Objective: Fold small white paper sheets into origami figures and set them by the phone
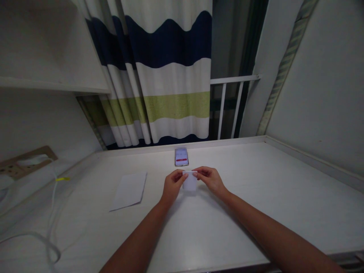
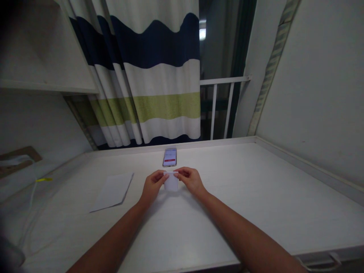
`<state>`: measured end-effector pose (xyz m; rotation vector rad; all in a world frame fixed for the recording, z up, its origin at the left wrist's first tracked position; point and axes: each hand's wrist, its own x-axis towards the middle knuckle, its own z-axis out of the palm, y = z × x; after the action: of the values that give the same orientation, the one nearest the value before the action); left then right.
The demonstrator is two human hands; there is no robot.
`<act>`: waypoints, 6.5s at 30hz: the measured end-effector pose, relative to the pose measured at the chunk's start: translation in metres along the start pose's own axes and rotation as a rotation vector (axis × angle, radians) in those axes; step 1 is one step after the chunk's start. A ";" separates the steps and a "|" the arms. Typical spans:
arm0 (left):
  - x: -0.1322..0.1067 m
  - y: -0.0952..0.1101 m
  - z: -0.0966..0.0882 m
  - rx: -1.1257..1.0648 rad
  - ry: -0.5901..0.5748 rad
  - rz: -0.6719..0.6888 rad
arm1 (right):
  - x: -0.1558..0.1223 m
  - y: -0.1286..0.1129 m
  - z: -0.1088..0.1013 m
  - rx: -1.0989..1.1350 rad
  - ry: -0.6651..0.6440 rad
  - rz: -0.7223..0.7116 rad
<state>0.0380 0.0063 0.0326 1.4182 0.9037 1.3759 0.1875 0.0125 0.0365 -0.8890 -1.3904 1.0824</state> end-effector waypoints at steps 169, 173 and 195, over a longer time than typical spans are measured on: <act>0.005 -0.014 -0.008 0.235 -0.061 0.025 | -0.003 -0.004 0.001 0.185 -0.165 0.072; 0.002 -0.009 -0.003 0.215 -0.137 -0.003 | -0.003 -0.004 0.001 0.201 -0.141 0.074; 0.006 -0.014 -0.007 0.243 0.063 -0.093 | 0.000 0.003 -0.001 0.094 -0.008 0.056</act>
<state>0.0327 0.0173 0.0206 1.4990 1.1958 1.2800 0.1887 0.0138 0.0334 -0.8595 -1.3170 1.1855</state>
